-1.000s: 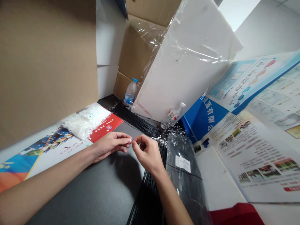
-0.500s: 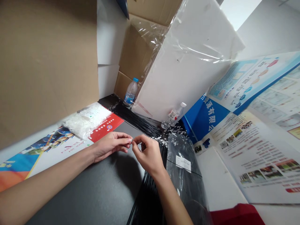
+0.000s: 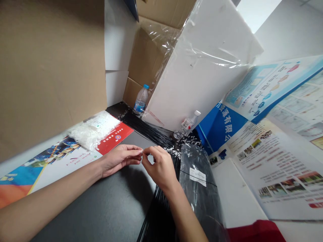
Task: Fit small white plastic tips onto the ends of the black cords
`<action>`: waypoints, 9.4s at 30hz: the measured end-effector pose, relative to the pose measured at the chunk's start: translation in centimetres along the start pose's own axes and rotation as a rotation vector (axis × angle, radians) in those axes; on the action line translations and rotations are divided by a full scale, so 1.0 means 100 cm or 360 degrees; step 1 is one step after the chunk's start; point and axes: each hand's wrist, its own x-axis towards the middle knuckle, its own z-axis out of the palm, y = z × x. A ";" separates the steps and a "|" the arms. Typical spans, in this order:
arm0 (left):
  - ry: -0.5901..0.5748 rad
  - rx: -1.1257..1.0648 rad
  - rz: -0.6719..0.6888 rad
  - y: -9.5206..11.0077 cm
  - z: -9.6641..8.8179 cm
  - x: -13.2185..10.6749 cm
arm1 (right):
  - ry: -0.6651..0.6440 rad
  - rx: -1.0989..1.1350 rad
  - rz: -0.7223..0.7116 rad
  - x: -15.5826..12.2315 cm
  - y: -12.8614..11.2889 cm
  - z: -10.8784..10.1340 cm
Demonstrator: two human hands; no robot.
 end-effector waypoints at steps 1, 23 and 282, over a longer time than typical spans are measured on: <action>-0.0001 0.0029 0.0011 0.000 0.000 0.001 | -0.0021 0.0001 0.0005 0.000 0.000 -0.001; 0.0058 0.0792 0.0584 -0.002 0.002 0.001 | -0.0001 0.0325 0.0510 0.002 -0.015 0.001; 0.0079 0.0376 0.0409 0.002 -0.002 0.003 | -0.0275 0.1568 0.0944 -0.002 0.004 0.011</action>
